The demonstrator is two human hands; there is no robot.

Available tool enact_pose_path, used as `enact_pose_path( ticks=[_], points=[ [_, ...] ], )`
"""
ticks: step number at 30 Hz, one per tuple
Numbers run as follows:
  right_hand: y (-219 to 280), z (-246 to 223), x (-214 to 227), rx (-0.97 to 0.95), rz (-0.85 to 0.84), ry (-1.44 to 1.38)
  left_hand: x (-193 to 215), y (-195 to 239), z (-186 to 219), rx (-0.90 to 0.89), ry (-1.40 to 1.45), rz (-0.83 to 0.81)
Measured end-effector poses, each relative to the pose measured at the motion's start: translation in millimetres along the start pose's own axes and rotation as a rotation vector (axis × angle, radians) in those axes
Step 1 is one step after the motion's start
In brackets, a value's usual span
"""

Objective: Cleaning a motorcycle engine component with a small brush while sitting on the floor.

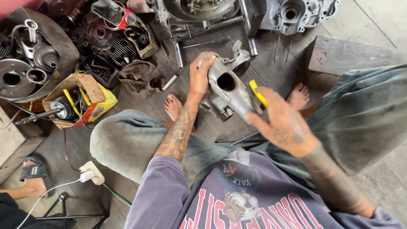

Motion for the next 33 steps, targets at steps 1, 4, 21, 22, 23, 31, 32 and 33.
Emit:
enact_pose_path(
  ticks=[1, 4, 21, 22, 23, 31, 32, 33],
  points=[
    [3, 11, -17, -0.178, -0.11, -0.02, 4, 1, -8, -0.031, -0.004, 0.034],
    [19, 30, -48, -0.429, -0.157, -0.211, 9, 8, -19, -0.069, 0.006, 0.094],
    [-13, 4, -68, -0.073, -0.012, -0.428, 57, 42, 16, 0.043, 0.343, 0.429],
    [-15, -1, -64, -0.018, 0.014, -0.415, 60, 38, 9, 0.061, 0.402, 0.419],
    [-17, -6, -59, 0.037, 0.04, -0.402, 63, 33, 2, 0.079, 0.46, 0.409],
    [-51, -13, -44, 0.259, 0.116, -0.324, 90, -14, -24, 0.056, 0.616, 0.385],
    [-53, -16, -44, 0.296, 0.124, -0.323, 98, -19, -33, 0.043, 0.612, 0.39],
    [-52, -11, -50, 0.295, 0.121, -0.325, 99, -17, -34, 0.044, 0.611, 0.393]
  ],
)
Point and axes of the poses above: each hand's wrist, its own y-axis away from the middle knuckle, its own x-axis out of the back of the hand, z = x × y, the point moved 8 cm from there along -y, towards the middle knuckle, and after that the axes turned 4 degrees about y, right-handed, at the moved point
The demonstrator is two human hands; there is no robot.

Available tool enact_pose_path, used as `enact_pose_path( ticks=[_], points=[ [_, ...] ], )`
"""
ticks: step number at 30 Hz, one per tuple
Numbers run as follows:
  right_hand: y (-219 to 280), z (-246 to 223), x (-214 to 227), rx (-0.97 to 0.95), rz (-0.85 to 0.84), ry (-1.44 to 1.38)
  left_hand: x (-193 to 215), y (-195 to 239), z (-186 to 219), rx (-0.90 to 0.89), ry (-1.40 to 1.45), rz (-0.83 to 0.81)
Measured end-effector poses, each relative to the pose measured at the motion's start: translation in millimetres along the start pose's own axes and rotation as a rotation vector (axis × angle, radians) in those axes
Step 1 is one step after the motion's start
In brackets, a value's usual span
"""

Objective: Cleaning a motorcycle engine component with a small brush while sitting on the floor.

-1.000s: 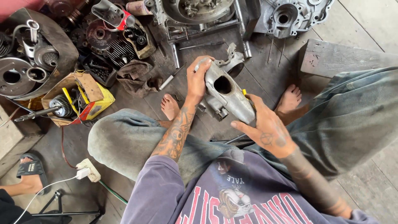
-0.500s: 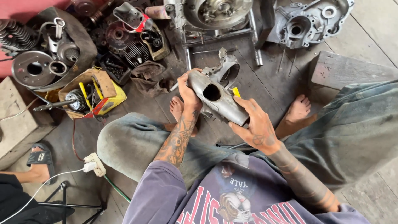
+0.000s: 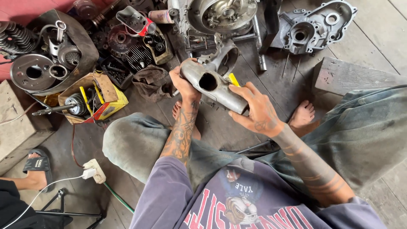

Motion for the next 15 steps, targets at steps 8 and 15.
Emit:
enact_pose_path(
  ticks=[8, 15],
  points=[
    [7, 24, -22, 0.031, -0.007, -0.036, -11, 2, 18, -0.077, -0.268, -0.014],
    [-3, 28, -22, -0.054, -0.001, -0.088, -31, 18, 45, -0.205, -0.638, -0.033]
  ],
)
Point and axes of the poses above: each hand's wrist, its own y-axis away from the middle knuckle, its own x-axis out of the back of the hand, z = x × y, the point moved 8 cm from there along -y, towards the middle knuckle, and after that the axes turned 4 degrees about y, right-handed, at the moved point
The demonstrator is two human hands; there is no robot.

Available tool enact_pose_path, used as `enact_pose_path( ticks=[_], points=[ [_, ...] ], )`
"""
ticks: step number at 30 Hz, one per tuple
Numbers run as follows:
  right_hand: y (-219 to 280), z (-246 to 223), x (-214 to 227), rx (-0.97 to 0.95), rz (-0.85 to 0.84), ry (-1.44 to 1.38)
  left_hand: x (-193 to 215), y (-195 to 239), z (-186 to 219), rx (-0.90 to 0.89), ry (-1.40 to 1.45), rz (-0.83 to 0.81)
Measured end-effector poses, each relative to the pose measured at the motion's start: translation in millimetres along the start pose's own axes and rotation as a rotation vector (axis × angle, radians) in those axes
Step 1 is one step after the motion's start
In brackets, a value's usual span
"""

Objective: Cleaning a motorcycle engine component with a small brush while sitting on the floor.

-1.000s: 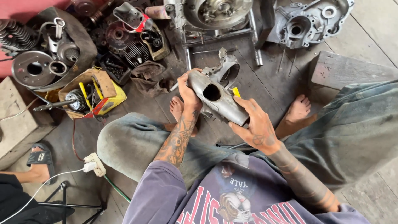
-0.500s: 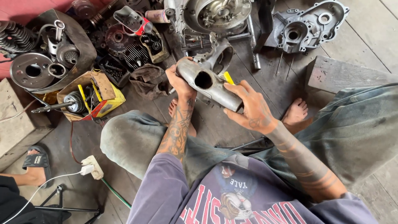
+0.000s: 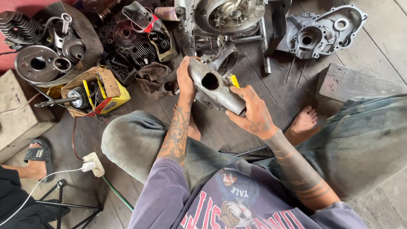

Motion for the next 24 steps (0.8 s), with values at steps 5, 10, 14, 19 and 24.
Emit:
enact_pose_path(
  ticks=[5, 10, 14, 19, 24],
  points=[
    [-2, -2, -1, -0.045, 0.04, -0.038, 15, 11, -1, 0.197, -0.269, 0.079],
    [-1, 8, 2, -0.19, -0.051, -0.115, -2, 28, 39, 0.126, -0.381, -0.097],
    [-5, 7, 1, -0.279, -0.2, -0.221, -8, 21, 49, 0.091, -0.51, -0.234],
    [-9, 35, 26, -0.273, -0.287, -0.369, -6, 10, 32, 0.188, -0.626, -0.386],
    [-36, 21, 54, -0.221, -0.352, -0.279, -2, -1, 15, 0.2, -0.676, -0.468]
  ],
)
Point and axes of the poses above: each hand's wrist, its own y-axis away from the middle knuckle, its own x-axis out of the back of the hand, z = x × y, the point moved 8 cm from there along -y, towards the middle knuckle, and after that the axes turned 4 degrees about y, right-handed, at the moved point
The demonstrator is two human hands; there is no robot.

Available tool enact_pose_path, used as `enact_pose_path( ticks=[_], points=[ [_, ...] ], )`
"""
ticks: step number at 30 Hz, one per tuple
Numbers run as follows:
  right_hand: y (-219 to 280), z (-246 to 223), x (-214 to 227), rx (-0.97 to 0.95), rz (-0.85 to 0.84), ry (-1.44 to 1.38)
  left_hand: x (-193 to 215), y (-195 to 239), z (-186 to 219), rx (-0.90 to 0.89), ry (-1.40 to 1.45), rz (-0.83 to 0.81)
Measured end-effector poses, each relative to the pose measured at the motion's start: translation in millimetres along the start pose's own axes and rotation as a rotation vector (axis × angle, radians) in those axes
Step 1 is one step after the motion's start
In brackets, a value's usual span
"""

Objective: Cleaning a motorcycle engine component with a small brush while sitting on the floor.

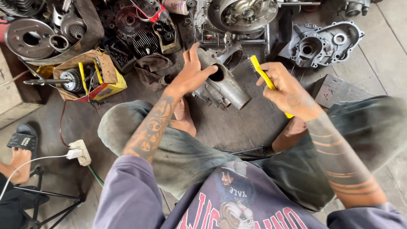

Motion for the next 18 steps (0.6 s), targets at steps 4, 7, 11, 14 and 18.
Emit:
enact_pose_path(
  ticks=[4, 7, 11, 14, 18],
  points=[
    [-3, -70, 22, 0.216, 0.018, -0.04, 8, 11, 11, -0.027, -0.065, -0.123],
    [-4, -90, 39, 0.314, 0.083, -0.124, 16, 21, 24, -0.157, -0.005, -0.085],
    [-10, -39, 21, -0.053, 0.113, 0.268, 20, 23, 32, -0.051, 0.084, -0.137],
    [-12, -11, 19, -0.117, -0.005, 0.474, 21, 20, 26, -0.001, 0.071, -0.153],
    [-38, -39, 33, -0.058, -0.083, 0.48, 17, 17, 31, 0.008, 0.065, -0.169]
  ],
)
Point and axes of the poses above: each hand's wrist, its own y-axis away from the middle knuckle, its own x-axis out of the back of the hand, z = x × y, the point moved 8 cm from there along -y, towards the middle knuckle, and after that the axes turned 4 degrees about y, right-handed, at the moved point
